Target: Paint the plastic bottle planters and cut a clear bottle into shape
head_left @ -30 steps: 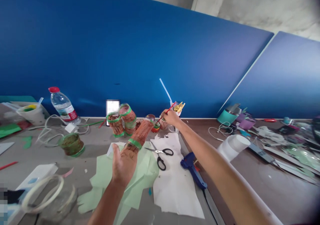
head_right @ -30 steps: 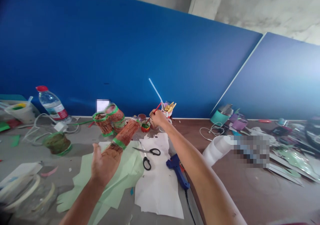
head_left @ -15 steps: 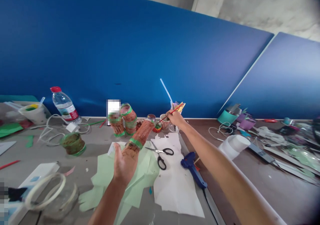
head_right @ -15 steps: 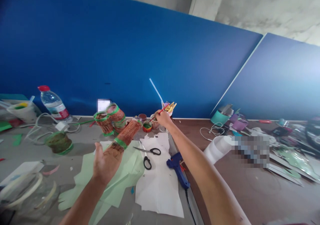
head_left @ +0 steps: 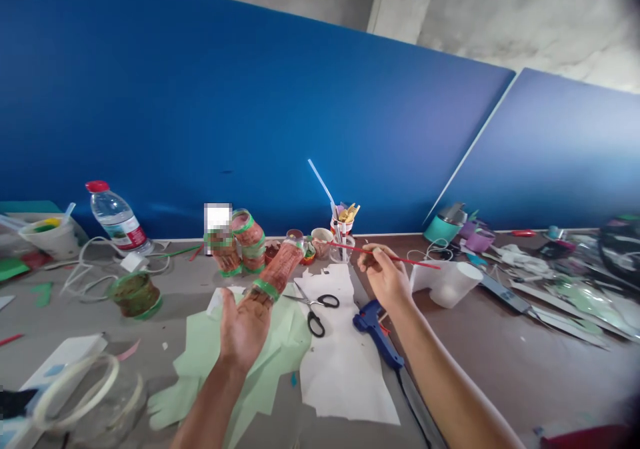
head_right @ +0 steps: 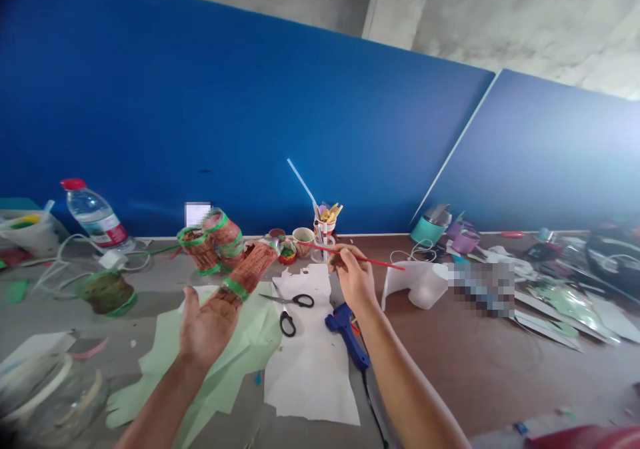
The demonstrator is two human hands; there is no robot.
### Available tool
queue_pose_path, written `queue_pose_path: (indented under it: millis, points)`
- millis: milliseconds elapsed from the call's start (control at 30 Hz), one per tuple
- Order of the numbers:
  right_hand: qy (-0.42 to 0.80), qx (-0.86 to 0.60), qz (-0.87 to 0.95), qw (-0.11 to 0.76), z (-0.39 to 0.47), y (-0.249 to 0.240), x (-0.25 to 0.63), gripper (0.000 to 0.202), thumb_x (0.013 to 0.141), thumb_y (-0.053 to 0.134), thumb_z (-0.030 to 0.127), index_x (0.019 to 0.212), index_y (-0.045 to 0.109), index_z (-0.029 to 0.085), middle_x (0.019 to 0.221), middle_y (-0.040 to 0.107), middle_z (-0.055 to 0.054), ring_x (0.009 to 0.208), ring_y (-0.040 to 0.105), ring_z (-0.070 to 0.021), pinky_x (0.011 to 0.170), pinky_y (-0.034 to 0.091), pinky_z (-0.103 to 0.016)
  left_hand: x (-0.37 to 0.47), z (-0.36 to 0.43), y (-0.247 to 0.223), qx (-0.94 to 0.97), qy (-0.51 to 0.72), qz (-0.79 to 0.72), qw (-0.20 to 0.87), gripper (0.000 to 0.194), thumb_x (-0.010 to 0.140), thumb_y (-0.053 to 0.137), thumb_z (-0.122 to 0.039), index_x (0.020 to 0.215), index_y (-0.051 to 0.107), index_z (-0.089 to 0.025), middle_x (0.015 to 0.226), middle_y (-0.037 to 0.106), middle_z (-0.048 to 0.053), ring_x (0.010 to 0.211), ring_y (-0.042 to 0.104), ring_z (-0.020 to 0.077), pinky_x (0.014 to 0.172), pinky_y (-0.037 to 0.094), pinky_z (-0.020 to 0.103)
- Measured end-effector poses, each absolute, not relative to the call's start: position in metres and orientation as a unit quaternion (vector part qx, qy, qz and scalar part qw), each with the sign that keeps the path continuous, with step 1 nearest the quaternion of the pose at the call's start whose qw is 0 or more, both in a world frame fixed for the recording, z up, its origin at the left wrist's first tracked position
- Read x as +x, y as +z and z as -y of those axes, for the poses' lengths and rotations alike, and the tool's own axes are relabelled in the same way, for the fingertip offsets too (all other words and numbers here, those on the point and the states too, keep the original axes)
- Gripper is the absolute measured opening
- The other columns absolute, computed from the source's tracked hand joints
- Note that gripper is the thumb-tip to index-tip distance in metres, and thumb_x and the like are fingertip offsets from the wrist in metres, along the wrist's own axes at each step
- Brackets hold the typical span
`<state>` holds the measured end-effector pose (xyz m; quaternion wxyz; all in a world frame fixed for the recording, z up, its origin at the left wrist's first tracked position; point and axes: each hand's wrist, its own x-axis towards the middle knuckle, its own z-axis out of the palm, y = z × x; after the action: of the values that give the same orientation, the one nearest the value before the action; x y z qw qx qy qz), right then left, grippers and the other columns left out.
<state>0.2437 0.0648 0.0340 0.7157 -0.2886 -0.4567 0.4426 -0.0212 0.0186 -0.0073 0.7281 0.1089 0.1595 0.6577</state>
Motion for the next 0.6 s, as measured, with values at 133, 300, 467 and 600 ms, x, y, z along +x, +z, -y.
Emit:
queue_pose_path:
  millis: [133,300,467,600]
  points:
    - [0.454,-0.284,0.451,0.714,-0.059,0.024,0.238,0.013,0.076,0.066,0.031,0.079,0.070,0.019,0.062,0.066,-0.003,0.058,0.059,-0.0156,0.052,0.042,-0.028,-0.017,-0.017,-0.002,0.091,0.664,-0.204,0.714,0.072,0.093,0.024,-0.061,0.113,0.067,-0.006,0.110,0.071,0.018,0.122,0.055,0.0249,0.111,0.033,0.037]
    - [0.448,-0.291,0.458,0.711,-0.059,0.030,0.235,0.012,0.075,0.067,0.030,0.079,0.070,0.019,0.060,0.065,-0.002,0.057,0.058,-0.0162,0.051,0.041,-0.029,-0.011,-0.016,0.000,0.087,0.664,-0.248,0.700,0.072,0.095,0.018,-0.056,0.106,0.071,-0.008,0.106,0.073,0.017,0.122,0.056,0.0235,0.113,0.031,0.036]
    - [0.451,-0.298,0.465,0.701,-0.059,0.032,0.231,0.013,0.075,0.065,0.030,0.079,0.069,0.019,0.060,0.064,-0.002,0.057,0.059,-0.0157,0.052,0.042,-0.028,-0.008,-0.017,-0.009,0.143,0.678,-0.229,0.683,0.069,0.094,0.023,-0.058,0.099,0.074,-0.011,0.104,0.073,0.015,0.122,0.055,0.0231,0.111,0.033,0.035]
    - [0.447,-0.309,0.459,0.703,-0.058,0.026,0.230,0.012,0.075,0.065,0.029,0.079,0.069,0.018,0.060,0.065,-0.002,0.057,0.059,-0.0152,0.051,0.042,-0.027,-0.009,-0.018,-0.014,0.180,0.681,-0.227,0.673,0.068,0.091,0.028,-0.061,0.098,0.074,-0.012,0.105,0.073,0.015,0.125,0.052,0.0241,0.112,0.032,0.037]
